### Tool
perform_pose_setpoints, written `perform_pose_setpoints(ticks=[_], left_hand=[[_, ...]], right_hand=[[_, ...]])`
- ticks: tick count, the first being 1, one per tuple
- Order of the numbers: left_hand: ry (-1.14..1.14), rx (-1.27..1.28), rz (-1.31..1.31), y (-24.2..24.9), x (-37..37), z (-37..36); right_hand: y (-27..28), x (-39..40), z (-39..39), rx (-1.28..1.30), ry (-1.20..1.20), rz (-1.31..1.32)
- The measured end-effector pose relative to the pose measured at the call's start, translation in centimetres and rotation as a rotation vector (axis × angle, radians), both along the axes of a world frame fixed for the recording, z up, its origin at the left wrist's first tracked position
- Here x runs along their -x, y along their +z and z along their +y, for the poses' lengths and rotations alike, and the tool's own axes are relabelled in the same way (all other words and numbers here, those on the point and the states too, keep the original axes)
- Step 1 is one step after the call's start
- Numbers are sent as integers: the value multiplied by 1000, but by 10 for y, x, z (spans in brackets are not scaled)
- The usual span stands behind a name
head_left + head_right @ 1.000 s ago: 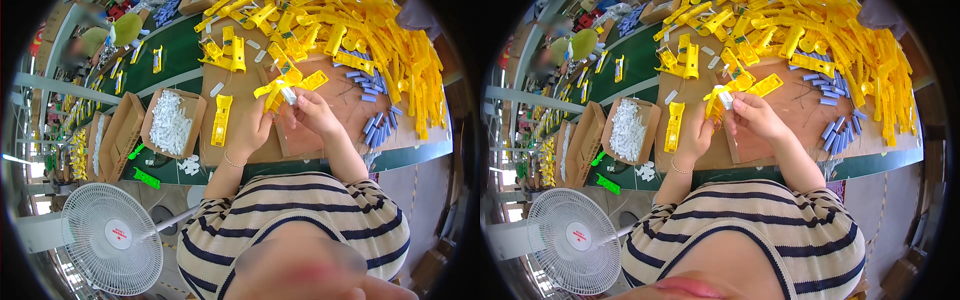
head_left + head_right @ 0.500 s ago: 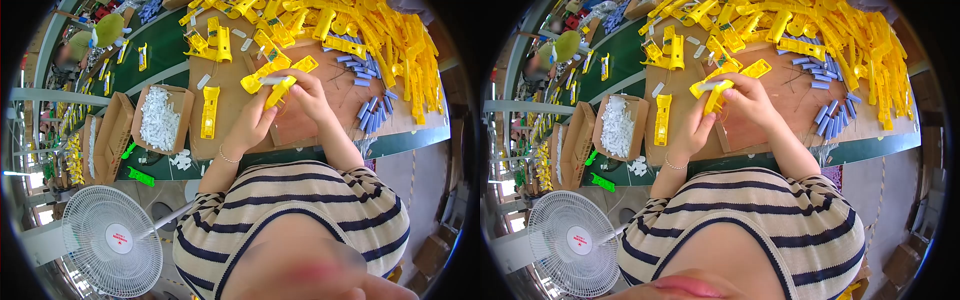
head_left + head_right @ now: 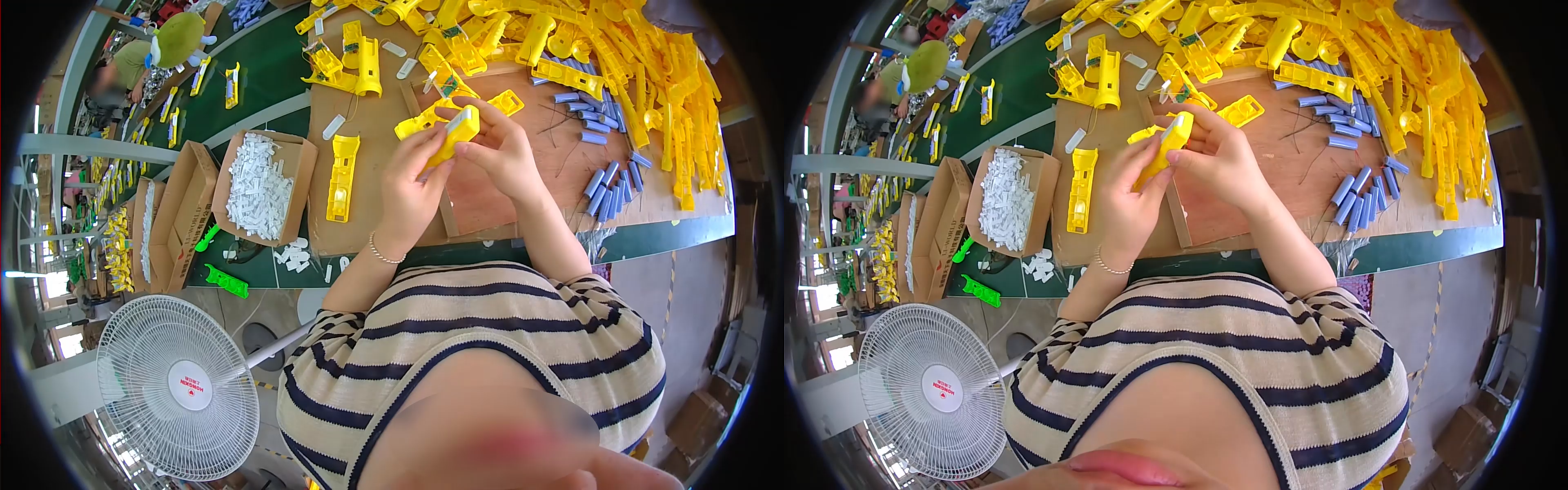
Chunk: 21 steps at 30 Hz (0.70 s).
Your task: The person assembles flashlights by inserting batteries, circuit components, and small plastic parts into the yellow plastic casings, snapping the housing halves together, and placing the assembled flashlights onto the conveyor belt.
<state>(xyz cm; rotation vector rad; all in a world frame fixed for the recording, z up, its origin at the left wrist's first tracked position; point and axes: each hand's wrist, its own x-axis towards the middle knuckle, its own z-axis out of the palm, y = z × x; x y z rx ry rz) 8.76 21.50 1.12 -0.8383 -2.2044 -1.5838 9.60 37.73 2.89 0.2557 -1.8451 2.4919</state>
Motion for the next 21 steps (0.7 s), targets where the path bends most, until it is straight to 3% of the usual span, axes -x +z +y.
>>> perform_pose_setpoints(ticks=[10,13,16,20,21], left_hand=[[-50,88,103,2,-1,7],[-166,94,117,2,9,-2],[-349,-32,-91,5,23,-17],[-648,-382,-808,5,27,-18],[-688,-255,-812,3,33,-21]], right_hand=[[-4,2,17,-9,21,88],[0,3,22,38,58,68],[-2,3,21,33,242,39],[-9,1,16,6,566,-108],[-15,3,14,-30,592,-53]])
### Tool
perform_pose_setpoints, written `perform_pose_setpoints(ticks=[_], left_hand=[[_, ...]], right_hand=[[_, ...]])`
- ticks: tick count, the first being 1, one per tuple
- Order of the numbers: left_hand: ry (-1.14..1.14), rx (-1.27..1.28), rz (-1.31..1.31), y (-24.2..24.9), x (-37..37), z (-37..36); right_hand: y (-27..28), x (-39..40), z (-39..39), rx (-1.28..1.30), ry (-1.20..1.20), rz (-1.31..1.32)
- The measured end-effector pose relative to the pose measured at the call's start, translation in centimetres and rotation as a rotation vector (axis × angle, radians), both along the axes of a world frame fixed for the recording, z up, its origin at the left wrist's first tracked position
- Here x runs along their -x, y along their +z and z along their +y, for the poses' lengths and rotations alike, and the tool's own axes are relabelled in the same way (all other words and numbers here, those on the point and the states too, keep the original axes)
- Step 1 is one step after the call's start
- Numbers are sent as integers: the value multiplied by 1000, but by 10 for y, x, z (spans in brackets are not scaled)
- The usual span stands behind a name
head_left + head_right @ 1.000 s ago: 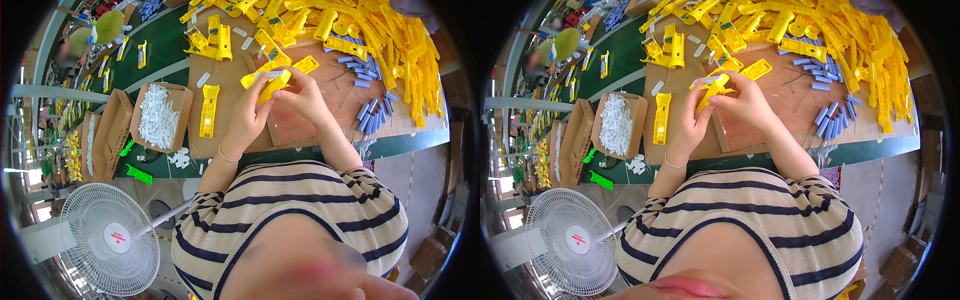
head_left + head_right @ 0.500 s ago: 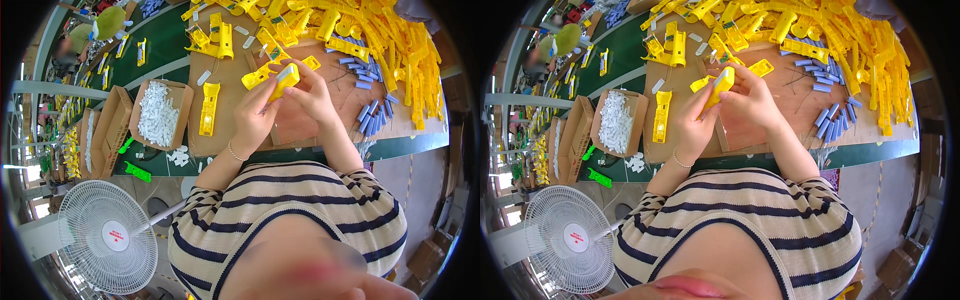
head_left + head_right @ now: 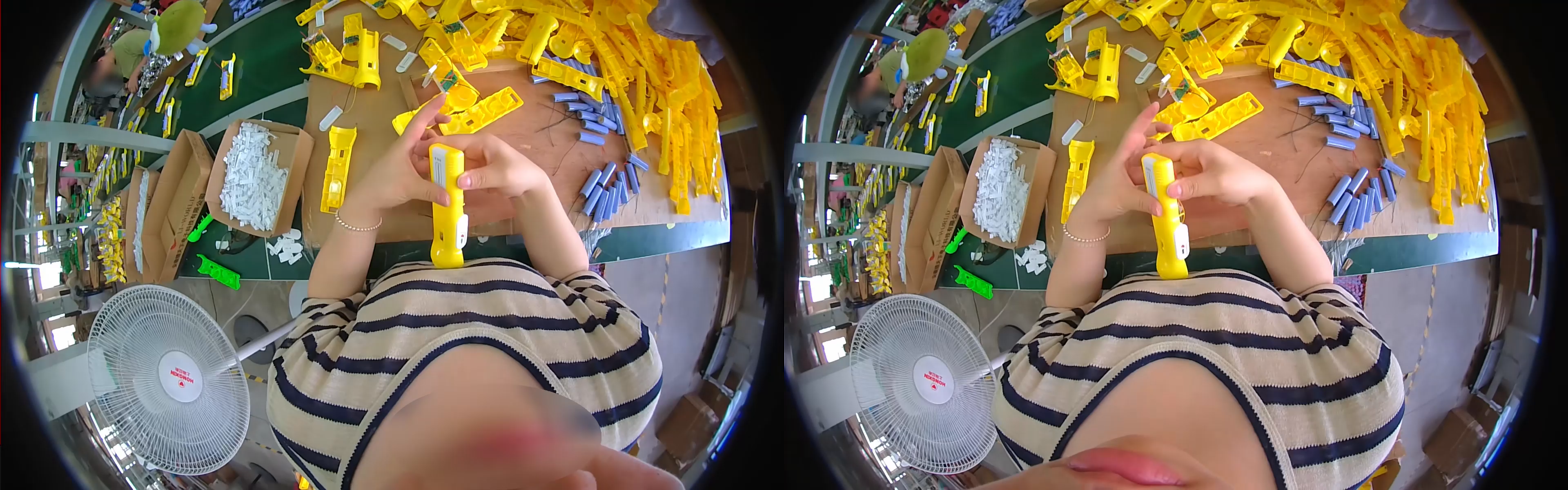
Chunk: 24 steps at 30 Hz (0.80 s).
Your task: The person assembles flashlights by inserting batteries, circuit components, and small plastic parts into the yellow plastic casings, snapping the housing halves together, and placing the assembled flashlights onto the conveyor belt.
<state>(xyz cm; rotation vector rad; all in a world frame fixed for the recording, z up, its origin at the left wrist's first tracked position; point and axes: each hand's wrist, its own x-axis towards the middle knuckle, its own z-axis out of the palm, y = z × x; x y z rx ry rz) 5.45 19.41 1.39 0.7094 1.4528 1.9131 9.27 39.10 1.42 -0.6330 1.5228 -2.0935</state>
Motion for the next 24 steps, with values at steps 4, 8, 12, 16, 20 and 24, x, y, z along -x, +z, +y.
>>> perform_pose_setpoints(ticks=[4,8,12,16,20,24], left_hand=[[73,-24,47,-8,-2,-2],[201,163,330,-17,-16,8],[283,193,391,-10,-32,18],[409,152,427,-22,-28,19],[422,194,475,-20,-28,16],[457,183,389,-23,-32,16]], right_hand=[[-6,-1,-4,186,-111,-269],[-11,6,-10,98,-591,-164],[0,-2,-18,-128,-731,-97],[-15,-1,-19,-326,-738,65],[-19,-4,-27,-379,-800,149],[-13,-6,-30,-171,-830,95]])
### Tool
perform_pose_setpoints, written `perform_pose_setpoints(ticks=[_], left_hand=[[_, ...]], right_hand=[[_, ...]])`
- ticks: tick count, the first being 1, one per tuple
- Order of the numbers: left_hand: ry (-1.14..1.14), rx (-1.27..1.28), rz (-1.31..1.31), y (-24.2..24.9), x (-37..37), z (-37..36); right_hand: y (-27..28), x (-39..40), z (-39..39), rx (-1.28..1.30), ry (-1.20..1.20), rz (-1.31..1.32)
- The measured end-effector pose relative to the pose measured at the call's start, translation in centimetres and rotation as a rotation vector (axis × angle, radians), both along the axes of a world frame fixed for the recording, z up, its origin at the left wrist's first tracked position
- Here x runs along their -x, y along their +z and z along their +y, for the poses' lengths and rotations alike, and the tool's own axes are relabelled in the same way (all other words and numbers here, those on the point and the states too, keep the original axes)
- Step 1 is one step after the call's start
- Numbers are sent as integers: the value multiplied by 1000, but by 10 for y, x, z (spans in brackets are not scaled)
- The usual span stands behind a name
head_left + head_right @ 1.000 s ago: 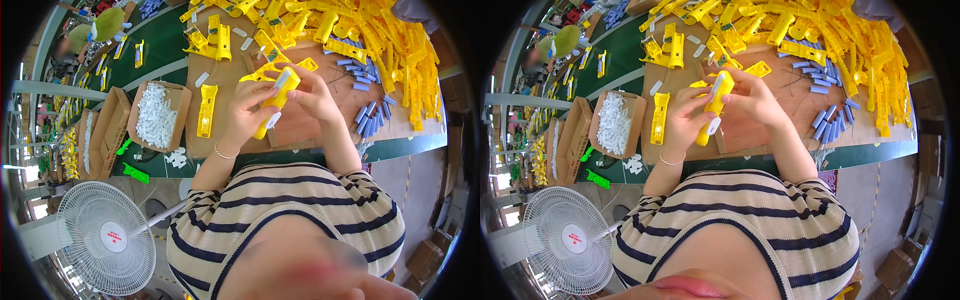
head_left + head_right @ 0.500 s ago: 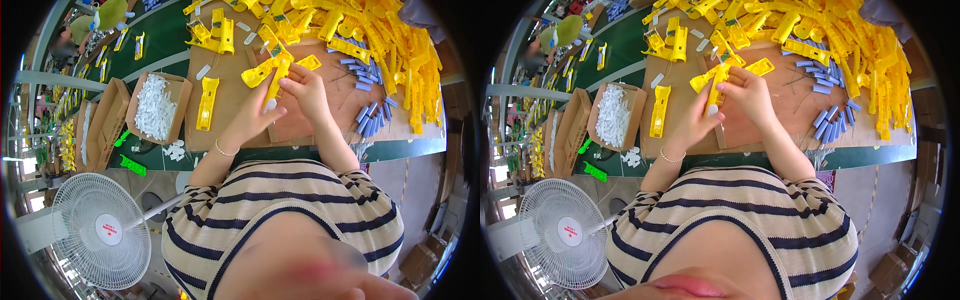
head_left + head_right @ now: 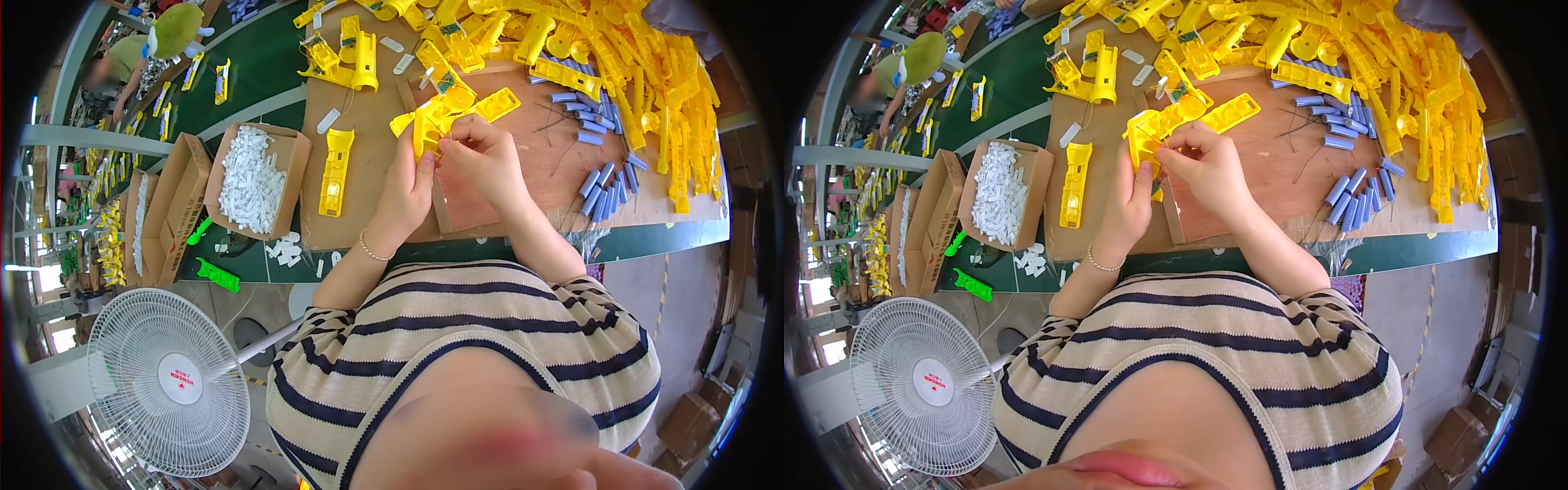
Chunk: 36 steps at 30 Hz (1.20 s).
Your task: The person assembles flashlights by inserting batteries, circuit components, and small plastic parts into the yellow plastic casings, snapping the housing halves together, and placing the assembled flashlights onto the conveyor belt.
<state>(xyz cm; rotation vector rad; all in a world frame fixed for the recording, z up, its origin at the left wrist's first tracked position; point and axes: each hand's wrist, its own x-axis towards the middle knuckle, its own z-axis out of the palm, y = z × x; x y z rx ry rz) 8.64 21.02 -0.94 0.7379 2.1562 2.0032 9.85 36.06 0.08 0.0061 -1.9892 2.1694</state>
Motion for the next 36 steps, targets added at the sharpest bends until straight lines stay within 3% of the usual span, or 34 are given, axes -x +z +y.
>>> perform_pose_setpoints(ticks=[3,6,8,11,14,17,18,19,21,23,26,30,33,36], left_hand=[[75,-48,-10,-7,-2,4],[73,-295,-177,-13,7,1],[23,-477,-333,-13,13,-5],[60,-313,-176,-12,9,2],[89,-353,-240,-7,8,6],[53,-324,-295,-1,5,6],[57,-316,-317,7,3,6],[24,-334,-339,7,2,5],[-37,-372,-377,7,3,2],[-81,-385,-388,0,3,0],[-139,-396,-408,-3,4,0],[-159,-458,-469,5,2,5],[-178,-489,-473,3,4,-1],[-218,-485,-430,0,7,-7]], right_hand=[[6,-3,-8,69,35,-144],[8,-12,-12,-268,93,-143],[0,-19,-21,-377,-5,32],[-3,-19,-18,-619,-119,308],[-4,-17,-13,-794,-166,495],[6,-17,16,-632,96,290],[18,-16,36,-661,141,32],[23,-13,61,-615,46,-44],[4,14,133,-749,-189,29],[-2,40,188,-1173,-423,-94],[-43,67,248,-1410,-188,56],[-40,67,236,-1651,-107,-87],[-31,58,214,-1593,-203,-170],[-15,52,184,-1324,-320,89]])
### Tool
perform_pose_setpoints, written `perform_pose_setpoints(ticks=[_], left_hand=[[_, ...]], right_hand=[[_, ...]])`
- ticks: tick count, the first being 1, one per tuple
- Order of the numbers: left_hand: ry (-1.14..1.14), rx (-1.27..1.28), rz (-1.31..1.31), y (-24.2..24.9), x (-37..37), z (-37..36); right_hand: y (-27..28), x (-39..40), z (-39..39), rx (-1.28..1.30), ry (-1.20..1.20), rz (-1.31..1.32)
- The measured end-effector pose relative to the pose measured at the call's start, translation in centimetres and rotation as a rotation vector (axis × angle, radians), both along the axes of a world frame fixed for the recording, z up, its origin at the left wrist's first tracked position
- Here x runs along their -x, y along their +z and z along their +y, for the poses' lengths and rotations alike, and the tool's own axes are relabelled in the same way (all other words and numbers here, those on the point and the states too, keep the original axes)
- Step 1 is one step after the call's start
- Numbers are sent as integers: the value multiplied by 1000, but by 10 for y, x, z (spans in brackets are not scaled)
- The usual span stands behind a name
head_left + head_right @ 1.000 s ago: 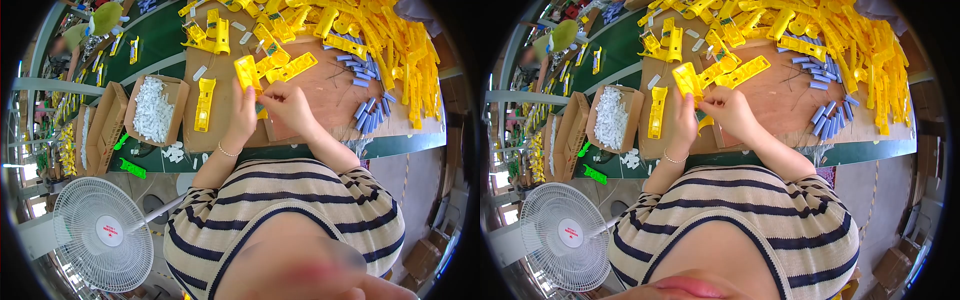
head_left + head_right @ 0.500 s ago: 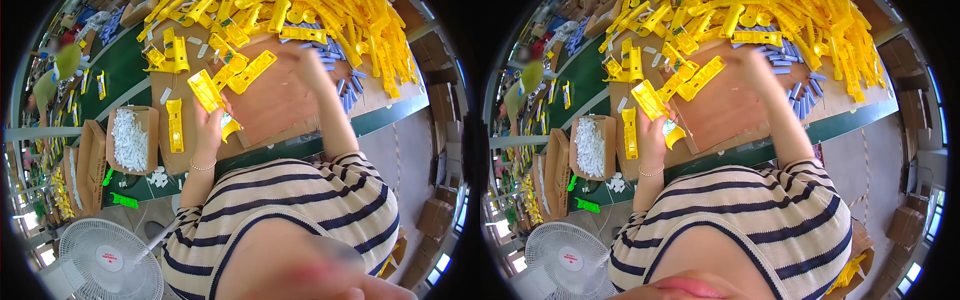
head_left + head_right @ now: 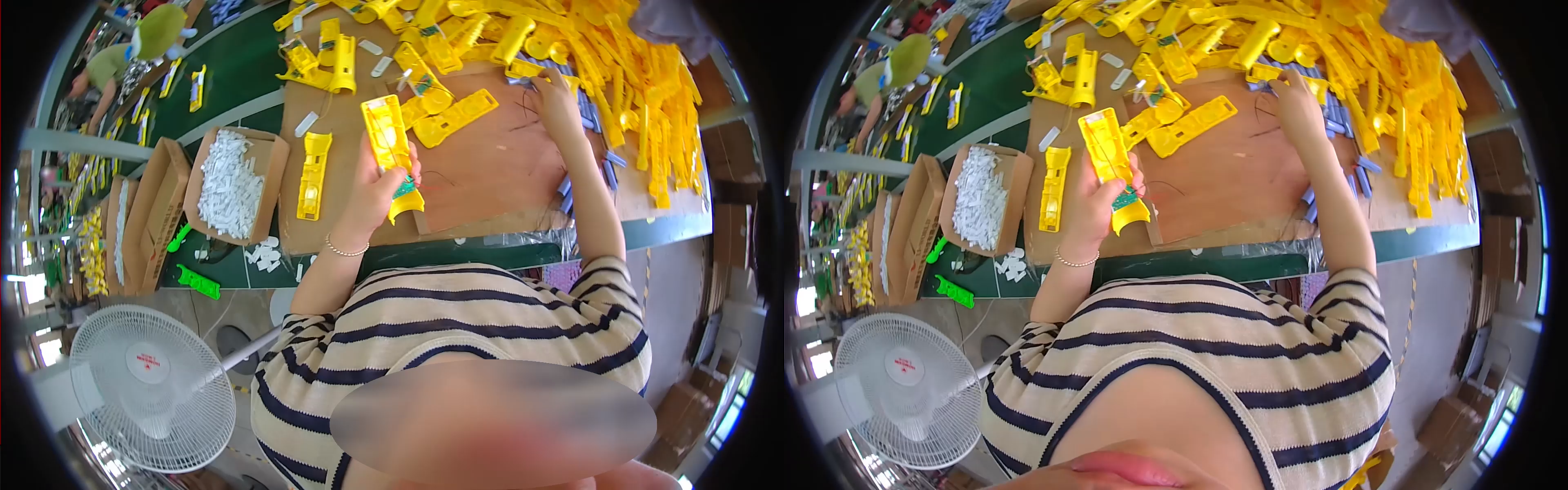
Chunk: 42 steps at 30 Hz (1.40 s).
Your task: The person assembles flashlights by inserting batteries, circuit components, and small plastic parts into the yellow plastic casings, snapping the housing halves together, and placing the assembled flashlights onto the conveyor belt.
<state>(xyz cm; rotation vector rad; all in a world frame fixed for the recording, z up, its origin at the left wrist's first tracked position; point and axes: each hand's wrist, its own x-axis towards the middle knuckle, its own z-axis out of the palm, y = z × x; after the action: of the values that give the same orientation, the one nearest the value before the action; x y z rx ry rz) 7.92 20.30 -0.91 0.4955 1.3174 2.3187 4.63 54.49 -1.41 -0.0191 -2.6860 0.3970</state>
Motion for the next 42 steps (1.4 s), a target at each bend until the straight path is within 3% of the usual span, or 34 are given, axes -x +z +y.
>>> perform_pose_setpoints(ticks=[1,3,7,11,14,22,28,31,34,37,38,41,42], left_hand=[[6,4,25,0,1,1],[8,17,63,0,-1,3],[131,243,208,-1,-6,15],[198,457,448,4,-10,19],[158,552,468,9,-11,15],[212,605,550,6,-5,12],[232,627,585,6,-2,16],[187,516,517,10,-3,15],[24,358,335,12,-4,7],[-123,184,118,8,-7,2],[-156,123,47,5,-9,0],[-28,496,464,-9,-6,-12],[-61,728,406,0,-7,-19]], right_hand=[[15,-9,-15,104,31,86],[50,-38,-65,543,108,-161],[52,-70,-140,1077,271,-185],[50,-70,-175,1052,204,-156],[46,-68,-182,989,197,-90],[49,-64,-193,786,222,66],[49,-61,-197,642,201,40],[47,-59,-197,715,230,95],[46,-45,-186,1204,234,-98],[40,-43,-179,1630,532,-480],[29,-38,-171,1604,475,-726],[8,-45,-189,1721,377,-570],[-15,-44,-185,1459,430,-446]])
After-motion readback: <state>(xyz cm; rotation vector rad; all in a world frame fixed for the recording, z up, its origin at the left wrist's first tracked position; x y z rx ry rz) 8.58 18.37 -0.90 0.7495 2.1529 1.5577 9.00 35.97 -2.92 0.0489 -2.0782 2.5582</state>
